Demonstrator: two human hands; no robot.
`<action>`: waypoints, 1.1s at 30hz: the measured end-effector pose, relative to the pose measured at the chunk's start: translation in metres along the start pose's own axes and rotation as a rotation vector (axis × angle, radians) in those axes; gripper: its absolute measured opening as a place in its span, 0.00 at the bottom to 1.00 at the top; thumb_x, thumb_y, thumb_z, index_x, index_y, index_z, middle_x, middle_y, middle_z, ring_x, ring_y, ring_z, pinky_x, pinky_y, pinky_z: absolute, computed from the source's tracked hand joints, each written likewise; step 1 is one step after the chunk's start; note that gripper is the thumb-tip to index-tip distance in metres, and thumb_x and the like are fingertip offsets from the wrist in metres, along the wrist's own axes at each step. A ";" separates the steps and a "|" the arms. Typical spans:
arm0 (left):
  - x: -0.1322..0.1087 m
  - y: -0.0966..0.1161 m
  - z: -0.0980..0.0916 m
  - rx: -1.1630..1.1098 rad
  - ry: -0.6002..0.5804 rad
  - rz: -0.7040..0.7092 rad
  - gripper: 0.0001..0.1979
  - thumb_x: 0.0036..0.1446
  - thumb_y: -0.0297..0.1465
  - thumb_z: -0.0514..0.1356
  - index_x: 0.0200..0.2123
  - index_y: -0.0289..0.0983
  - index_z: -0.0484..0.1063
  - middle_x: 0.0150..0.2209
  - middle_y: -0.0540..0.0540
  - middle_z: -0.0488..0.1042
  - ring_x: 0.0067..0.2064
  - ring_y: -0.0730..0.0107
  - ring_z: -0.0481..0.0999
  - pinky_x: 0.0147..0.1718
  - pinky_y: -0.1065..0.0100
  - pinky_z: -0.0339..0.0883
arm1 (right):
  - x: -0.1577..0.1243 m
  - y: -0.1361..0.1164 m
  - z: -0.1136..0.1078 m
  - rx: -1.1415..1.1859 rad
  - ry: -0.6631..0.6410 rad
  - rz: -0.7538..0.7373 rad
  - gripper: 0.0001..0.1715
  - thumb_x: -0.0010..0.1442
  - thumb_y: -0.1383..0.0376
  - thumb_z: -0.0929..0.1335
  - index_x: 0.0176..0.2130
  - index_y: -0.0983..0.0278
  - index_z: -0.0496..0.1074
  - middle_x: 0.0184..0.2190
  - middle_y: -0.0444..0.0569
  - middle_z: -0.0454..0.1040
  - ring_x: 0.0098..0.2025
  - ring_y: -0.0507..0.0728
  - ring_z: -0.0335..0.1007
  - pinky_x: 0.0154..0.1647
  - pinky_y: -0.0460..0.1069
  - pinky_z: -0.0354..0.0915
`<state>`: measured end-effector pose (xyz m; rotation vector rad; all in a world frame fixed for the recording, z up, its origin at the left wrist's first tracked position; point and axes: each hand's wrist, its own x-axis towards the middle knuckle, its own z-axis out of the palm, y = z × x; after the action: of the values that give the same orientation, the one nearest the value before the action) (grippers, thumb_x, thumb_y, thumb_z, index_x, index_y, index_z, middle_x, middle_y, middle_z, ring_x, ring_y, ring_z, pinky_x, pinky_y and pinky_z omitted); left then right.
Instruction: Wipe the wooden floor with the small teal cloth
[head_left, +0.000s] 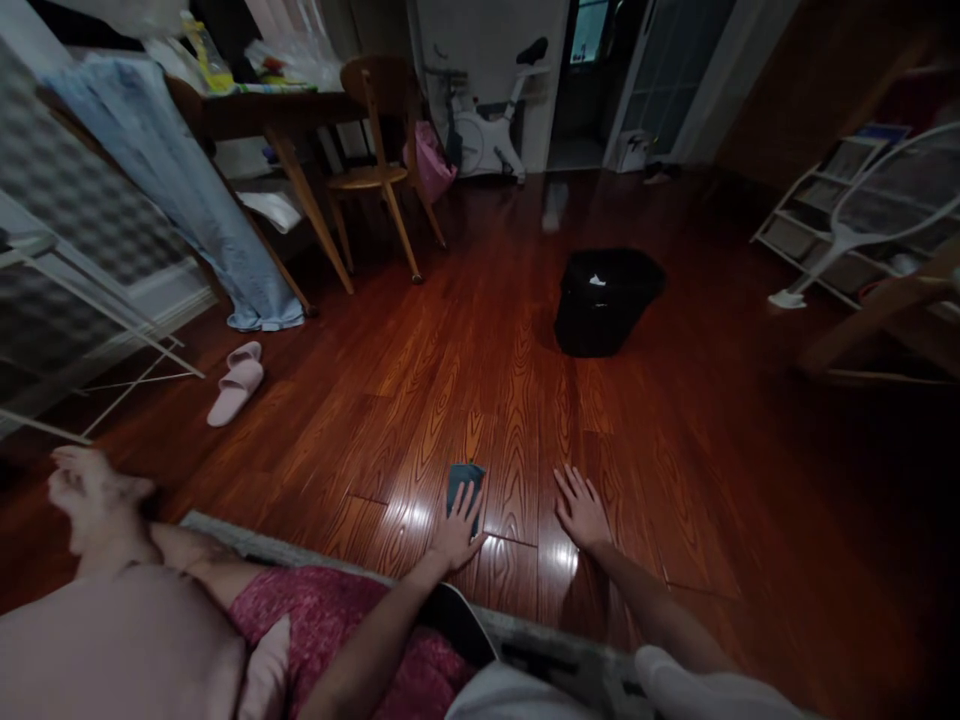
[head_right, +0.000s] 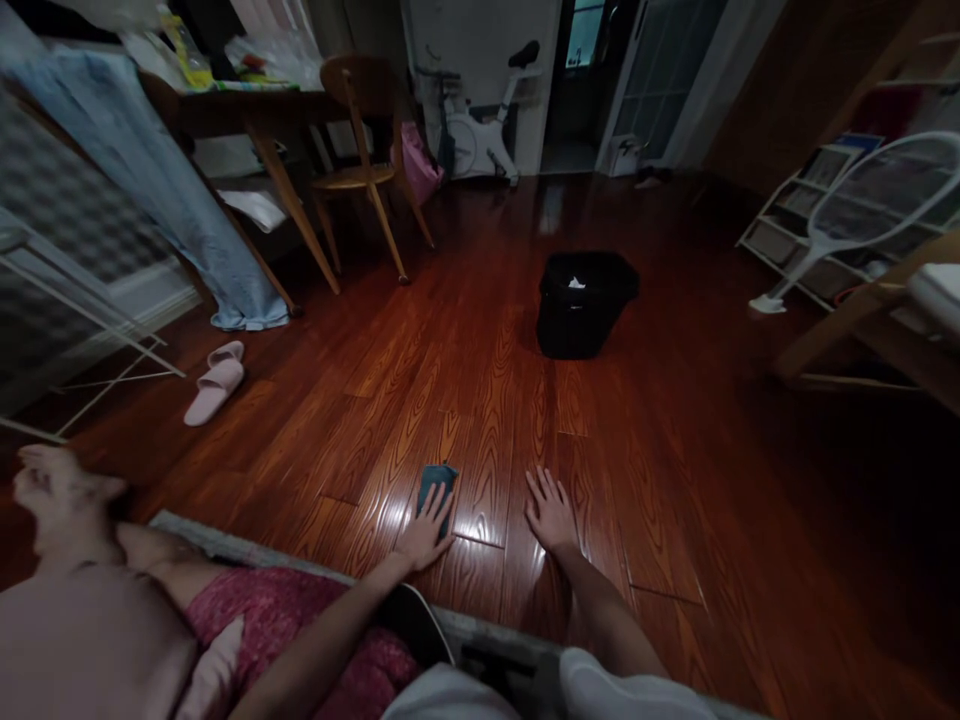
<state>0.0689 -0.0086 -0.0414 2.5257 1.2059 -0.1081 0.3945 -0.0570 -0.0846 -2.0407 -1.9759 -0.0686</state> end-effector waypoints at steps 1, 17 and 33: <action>-0.002 0.002 0.000 -0.007 -0.025 0.043 0.42 0.67 0.49 0.52 0.74 0.39 0.37 0.75 0.39 0.34 0.74 0.47 0.32 0.68 0.39 0.31 | 0.000 0.000 0.000 -0.002 0.007 0.000 0.39 0.67 0.64 0.57 0.74 0.56 0.44 0.74 0.48 0.49 0.74 0.60 0.44 0.71 0.62 0.47; -0.027 -0.109 -0.013 0.050 0.294 -0.742 0.37 0.70 0.48 0.47 0.74 0.37 0.43 0.74 0.34 0.44 0.73 0.40 0.42 0.67 0.36 0.38 | -0.001 0.009 0.010 -0.009 0.033 -0.019 0.40 0.65 0.62 0.58 0.73 0.56 0.46 0.73 0.49 0.50 0.73 0.60 0.47 0.71 0.63 0.49; 0.006 -0.020 -0.018 -0.064 0.016 0.068 0.38 0.66 0.49 0.56 0.73 0.50 0.43 0.75 0.45 0.40 0.74 0.48 0.39 0.67 0.34 0.29 | -0.001 0.012 0.013 -0.018 0.053 -0.025 0.40 0.65 0.63 0.57 0.73 0.56 0.45 0.72 0.50 0.54 0.73 0.61 0.49 0.70 0.63 0.50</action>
<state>0.0560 0.0131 -0.0306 2.5134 1.1097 -0.0325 0.4040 -0.0546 -0.0995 -2.0048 -1.9759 -0.1450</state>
